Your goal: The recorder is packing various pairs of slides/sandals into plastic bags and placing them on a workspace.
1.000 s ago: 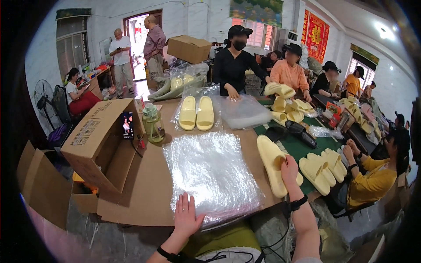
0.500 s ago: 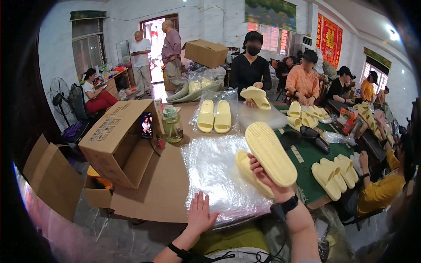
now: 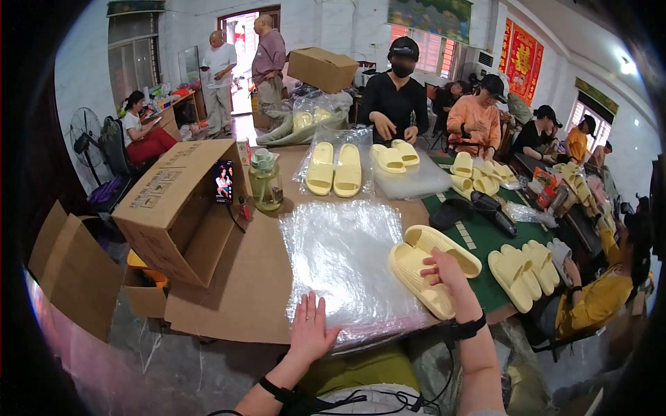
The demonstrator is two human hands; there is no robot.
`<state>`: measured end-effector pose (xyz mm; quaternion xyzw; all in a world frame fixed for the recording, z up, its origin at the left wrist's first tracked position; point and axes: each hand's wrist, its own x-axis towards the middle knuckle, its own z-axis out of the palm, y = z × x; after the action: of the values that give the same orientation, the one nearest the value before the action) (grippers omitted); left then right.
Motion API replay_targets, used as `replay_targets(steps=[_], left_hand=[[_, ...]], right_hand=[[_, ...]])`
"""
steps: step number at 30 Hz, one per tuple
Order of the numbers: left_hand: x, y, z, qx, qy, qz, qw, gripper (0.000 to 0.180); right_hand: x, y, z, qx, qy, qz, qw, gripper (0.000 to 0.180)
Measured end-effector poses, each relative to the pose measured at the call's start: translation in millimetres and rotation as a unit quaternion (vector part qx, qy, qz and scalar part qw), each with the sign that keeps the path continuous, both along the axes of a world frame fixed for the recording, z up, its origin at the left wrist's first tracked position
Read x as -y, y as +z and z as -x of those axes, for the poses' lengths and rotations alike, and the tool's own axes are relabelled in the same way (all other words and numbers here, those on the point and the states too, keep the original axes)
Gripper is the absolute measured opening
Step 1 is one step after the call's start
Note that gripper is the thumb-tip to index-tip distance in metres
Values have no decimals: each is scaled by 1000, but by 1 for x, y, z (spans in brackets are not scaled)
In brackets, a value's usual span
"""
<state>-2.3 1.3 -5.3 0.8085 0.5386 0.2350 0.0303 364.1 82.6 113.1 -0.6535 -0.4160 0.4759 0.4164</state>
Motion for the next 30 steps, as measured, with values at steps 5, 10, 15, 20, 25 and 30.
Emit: replay_targets(steps=[5, 10, 15, 20, 25, 30], left_hand=[[0, 1, 1, 6, -8, -22, 1000, 84], [1, 3, 0, -8, -4, -21, 1000, 85], [3, 1, -1, -1, -10, -1, 1000, 85], [7, 0, 2, -13, 1, -18, 1000, 86], [0, 2, -2, 4, -12, -18, 1000, 84], [1, 2, 1, 3, -4, -26, 1000, 85]], right_hand=[[10, -12, -51, 498, -12, -76, 864, 47], [-3, -33, -78, 660, -155, -341, 651, 52], [-21, -44, -93, 559, -92, -177, 804, 39], [-26, -42, -95, 369, -47, -111, 922, 43], [-22, -85, -121, 581, -82, -190, 788, 43], [-17, -67, -83, 360, 104, -176, 910, 59]])
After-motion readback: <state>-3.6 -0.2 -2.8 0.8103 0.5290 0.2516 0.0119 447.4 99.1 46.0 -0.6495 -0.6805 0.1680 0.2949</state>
